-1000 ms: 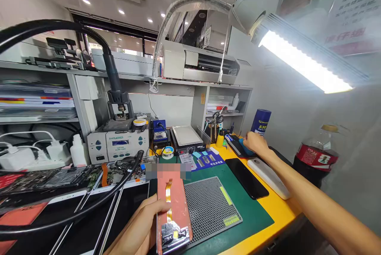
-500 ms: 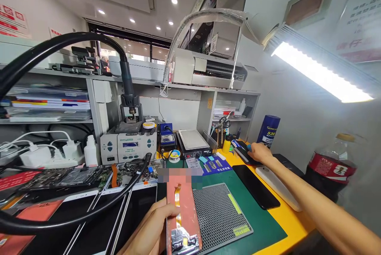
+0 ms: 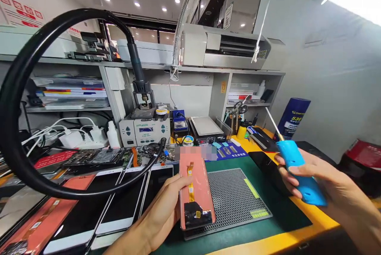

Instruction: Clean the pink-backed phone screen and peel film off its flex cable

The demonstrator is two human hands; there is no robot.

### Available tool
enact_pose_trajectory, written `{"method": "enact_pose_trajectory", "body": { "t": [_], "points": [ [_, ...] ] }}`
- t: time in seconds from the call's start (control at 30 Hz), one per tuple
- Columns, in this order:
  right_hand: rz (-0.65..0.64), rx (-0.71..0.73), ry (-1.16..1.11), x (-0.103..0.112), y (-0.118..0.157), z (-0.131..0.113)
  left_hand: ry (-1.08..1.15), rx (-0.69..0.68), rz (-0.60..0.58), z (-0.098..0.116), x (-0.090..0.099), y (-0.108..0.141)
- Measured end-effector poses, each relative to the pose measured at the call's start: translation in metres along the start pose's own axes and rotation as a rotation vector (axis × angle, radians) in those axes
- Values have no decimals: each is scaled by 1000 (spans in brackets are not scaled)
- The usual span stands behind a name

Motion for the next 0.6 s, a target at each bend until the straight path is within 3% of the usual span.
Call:
{"method": "enact_pose_trajectory", "body": {
  "t": [0.13,0.3,0.4,0.6],
  "points": [
    [-358,-210,-98,-64,0,-1,-58,-82,46,10,1,-8],
    [-618,-210,-99,-120,-38,1,-54,-277,123,35,9,-24],
    [-681,-183,-44,-130,-49,14,-34,-322,164,46,21,-28],
    [-633,-114,240,-116,-46,34,-89,-219,137,49,34,-29]
  ]
}}
Point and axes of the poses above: each hand's wrist, its own y-axis away from the middle knuckle, its own x-axis out of the back of the hand, z = x × y, the point moved 4 cm from there along -y, towards the middle knuckle, and after that the axes turned 12 degrees about z, right-handed, at the moved point
